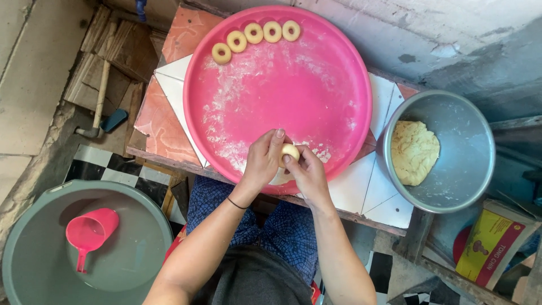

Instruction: The person is manually shaping small pieces of dough into donuts by rolling them into balls and poking a hole in the center.

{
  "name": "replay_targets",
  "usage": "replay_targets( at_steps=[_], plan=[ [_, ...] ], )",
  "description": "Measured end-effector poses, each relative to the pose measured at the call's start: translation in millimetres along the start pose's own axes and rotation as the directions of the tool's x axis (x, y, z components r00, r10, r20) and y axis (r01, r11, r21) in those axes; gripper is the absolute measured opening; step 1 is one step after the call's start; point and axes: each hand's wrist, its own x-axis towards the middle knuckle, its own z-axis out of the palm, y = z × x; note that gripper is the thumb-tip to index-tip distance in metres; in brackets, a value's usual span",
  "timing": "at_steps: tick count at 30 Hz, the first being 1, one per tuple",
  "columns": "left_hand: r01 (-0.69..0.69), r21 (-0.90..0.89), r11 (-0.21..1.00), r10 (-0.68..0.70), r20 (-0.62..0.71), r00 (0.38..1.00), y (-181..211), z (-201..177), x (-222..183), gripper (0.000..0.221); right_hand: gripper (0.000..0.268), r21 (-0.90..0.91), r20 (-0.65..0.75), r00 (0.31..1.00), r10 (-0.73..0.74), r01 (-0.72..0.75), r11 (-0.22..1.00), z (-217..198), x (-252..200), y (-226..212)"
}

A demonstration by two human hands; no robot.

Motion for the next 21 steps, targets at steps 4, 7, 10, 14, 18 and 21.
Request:
replay_targets(
  at_steps=[4,7,10,14,18,21],
  plan=[
    [0.027,0.001,1.000,-0.027,-0.001,1.000,-3.9,1.3,2.5,0.051,0.025,0.036,-0.024,0.999,0.022,-0.021,0.999,3.6,-4.7,-4.9],
    [0.038,0.008,0.999,-0.038,0.008,0.999,-16.1,5.6,1.6,0.049,0.026,0.015,-0.071,0.997,0.004,-0.003,1.000,1.0,-4.6,-0.5],
    [0.071,-0.001,0.997,-0.071,0.012,0.997,-33.1,6.3,0.8,0.047,0.025,-0.015,-0.056,0.998,0.000,-0.001,1.000,-5.8,-1.8,8.5],
    [0.067,0.055,0.996,-0.068,0.014,0.998,-28.0,-1.2,-3.9,0.042,0.022,-0.013,0.056,0.998,0.026,-0.026,1.000,-6.6,-4.2,-1.9],
    [0.056,0.051,0.997,-0.056,-0.009,0.998,-33.9,2.5,-4.9,0.041,0.021,0.019,0.038,0.999,0.025,-0.025,1.000,-9.5,-4.5,14.1],
    [0.043,0.044,0.998,-0.043,-0.001,0.999,-40.4,5.2,-7.1,0.041,0.018,-0.022,0.018,1.000,0.000,0.001,1.000,-14.6,-3.0,22.9]
  ],
)
